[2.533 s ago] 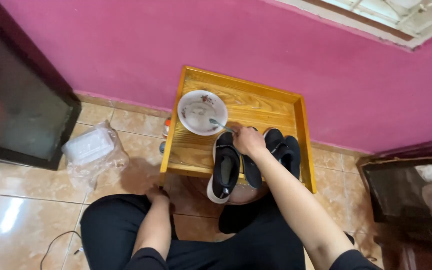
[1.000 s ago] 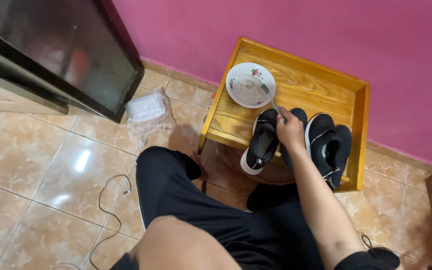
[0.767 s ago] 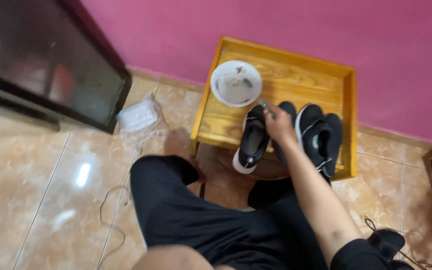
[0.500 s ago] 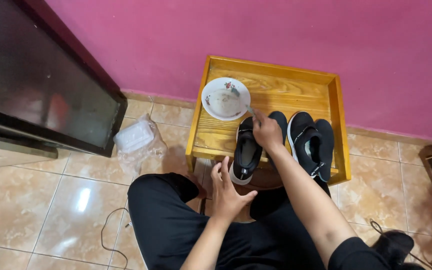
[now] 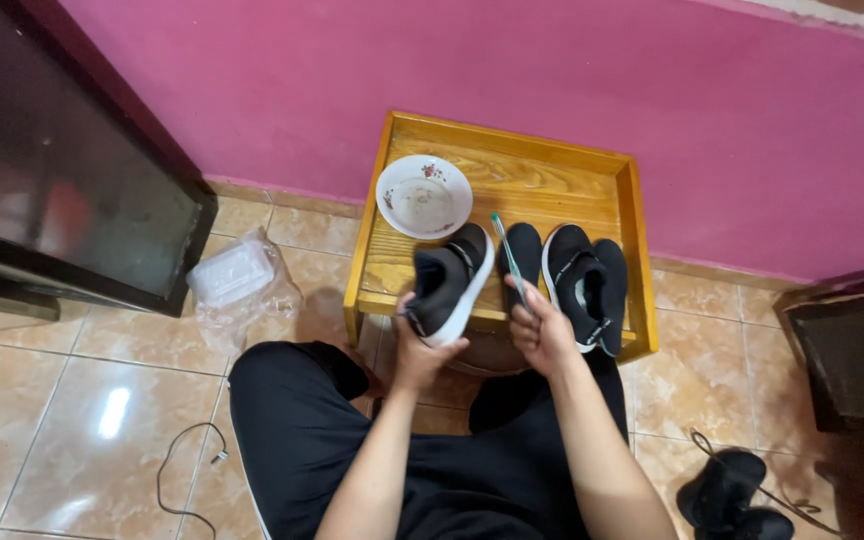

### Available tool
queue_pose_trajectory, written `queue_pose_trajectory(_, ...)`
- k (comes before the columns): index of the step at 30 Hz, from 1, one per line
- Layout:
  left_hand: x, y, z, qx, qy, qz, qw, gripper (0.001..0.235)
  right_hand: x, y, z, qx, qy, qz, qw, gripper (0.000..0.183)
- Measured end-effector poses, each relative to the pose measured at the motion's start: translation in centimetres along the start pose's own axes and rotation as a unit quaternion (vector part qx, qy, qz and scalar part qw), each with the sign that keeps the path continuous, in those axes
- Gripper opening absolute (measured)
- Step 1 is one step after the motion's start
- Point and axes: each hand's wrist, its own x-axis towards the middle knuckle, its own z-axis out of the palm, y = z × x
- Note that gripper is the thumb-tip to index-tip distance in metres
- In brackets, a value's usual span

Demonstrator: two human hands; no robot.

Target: The person sits on the floor and cleans a black and white sneaker using a toothbrush and a liquid from a small bowl. They scrub the shoe's upper and sole, then remove and clean the insole before reinserting it.

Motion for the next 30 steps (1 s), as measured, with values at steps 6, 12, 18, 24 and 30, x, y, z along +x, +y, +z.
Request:
queue_pose_trajectory(6, 0.5, -0.4, -1.4, -0.077, 0.043, -0.04, 0.995, 0.111, -6.9, 4.9, -0.3, -0.126, 0.088, -0.069, 0.986, 0.051)
queue_pose_trajectory(12, -4.0, 4.3, -3.6, -0.127, -0.015, -0.029, 0.991, 0.11, -13.2, 5.6, 5.3, -0.477, 0.052, -0.286, 0.829, 0.045)
queue_pose_trajectory(18, -7.3, 7.0, -6.2, -0.323, -0.073, -0.007, 0.943, 0.108, -16.8, 5.1, 9.7, -0.59, 0.033, -0.455, 0.666, 0.026)
queue_pose_trajectory(24, -7.7, 8.9, -4.7, -0.363, -0.087, 0.008, 0.928, 0.116, -18.0, 5.2, 10.7, -0.62, 0.005, -0.528, 0.581, 0.02)
queue_pose_trajectory(30, -9.7, 12.2, -4.4, -0.331, -0.112, 0.043, 0.936, 0.12, -18.8, 3.5, 10.5, -0.613, 0.091, -0.559, 0.551, 0.038)
